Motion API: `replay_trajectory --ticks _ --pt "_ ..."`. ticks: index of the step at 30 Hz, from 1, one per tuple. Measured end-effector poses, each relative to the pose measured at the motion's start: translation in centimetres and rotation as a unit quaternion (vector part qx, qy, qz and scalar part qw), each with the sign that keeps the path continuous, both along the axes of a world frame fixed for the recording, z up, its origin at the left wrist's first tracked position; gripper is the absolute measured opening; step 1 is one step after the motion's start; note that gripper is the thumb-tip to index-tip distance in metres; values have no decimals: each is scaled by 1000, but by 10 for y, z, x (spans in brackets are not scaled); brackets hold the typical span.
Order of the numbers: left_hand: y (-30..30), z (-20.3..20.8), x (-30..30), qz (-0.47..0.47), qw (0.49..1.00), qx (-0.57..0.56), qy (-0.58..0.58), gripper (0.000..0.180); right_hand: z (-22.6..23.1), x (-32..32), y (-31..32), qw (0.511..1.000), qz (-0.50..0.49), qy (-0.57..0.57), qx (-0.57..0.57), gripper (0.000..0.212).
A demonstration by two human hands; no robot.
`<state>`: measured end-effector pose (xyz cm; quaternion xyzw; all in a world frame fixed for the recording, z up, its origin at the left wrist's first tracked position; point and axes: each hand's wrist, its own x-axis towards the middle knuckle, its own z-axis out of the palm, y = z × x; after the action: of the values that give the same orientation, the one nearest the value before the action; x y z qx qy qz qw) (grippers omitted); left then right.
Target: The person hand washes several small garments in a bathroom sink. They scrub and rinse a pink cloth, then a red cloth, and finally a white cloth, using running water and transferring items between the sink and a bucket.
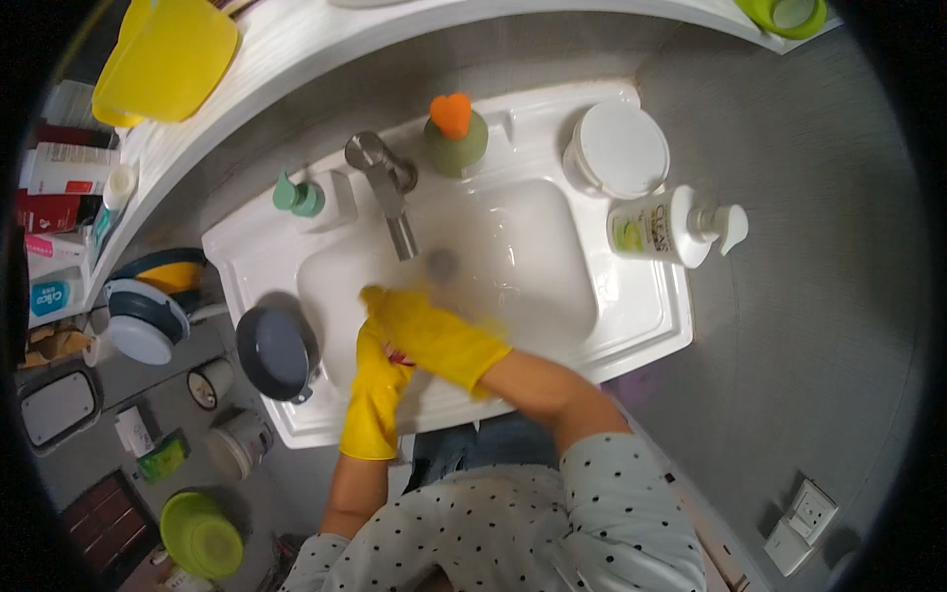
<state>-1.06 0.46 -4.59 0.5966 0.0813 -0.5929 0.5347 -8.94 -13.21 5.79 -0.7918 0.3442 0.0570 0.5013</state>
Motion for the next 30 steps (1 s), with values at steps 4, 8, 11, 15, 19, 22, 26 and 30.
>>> replay_trajectory --ticks 4,8,11,15,19,22,26,30 --pt "0 13 4 13 998 0 54 41 5 4 17 999 -5 -37 -11 26" --pt "-13 40 23 52 990 -43 122 41 -6 -30 -14 973 -158 -139 96 35" --pt "-23 71 52 33 981 -62 182 42 29 -47 -27 960 -66 -110 248 42" --pt "-29 127 66 -226 964 -82 116 42 36 -80 -28 973 65 -69 209 41" --pt "-34 161 53 -372 923 -98 0 37 12 -90 -30 917 12 -96 387 31" --pt "-28 138 55 -422 895 -130 -60 36 28 -87 -30 902 -27 -93 421 31" --pt "-18 124 44 -326 935 -142 -18 30 7 -88 -12 852 -173 -216 444 28" --pt "-19 109 18 -34 974 -209 85 32 30 -89 -20 860 -207 -140 444 29"
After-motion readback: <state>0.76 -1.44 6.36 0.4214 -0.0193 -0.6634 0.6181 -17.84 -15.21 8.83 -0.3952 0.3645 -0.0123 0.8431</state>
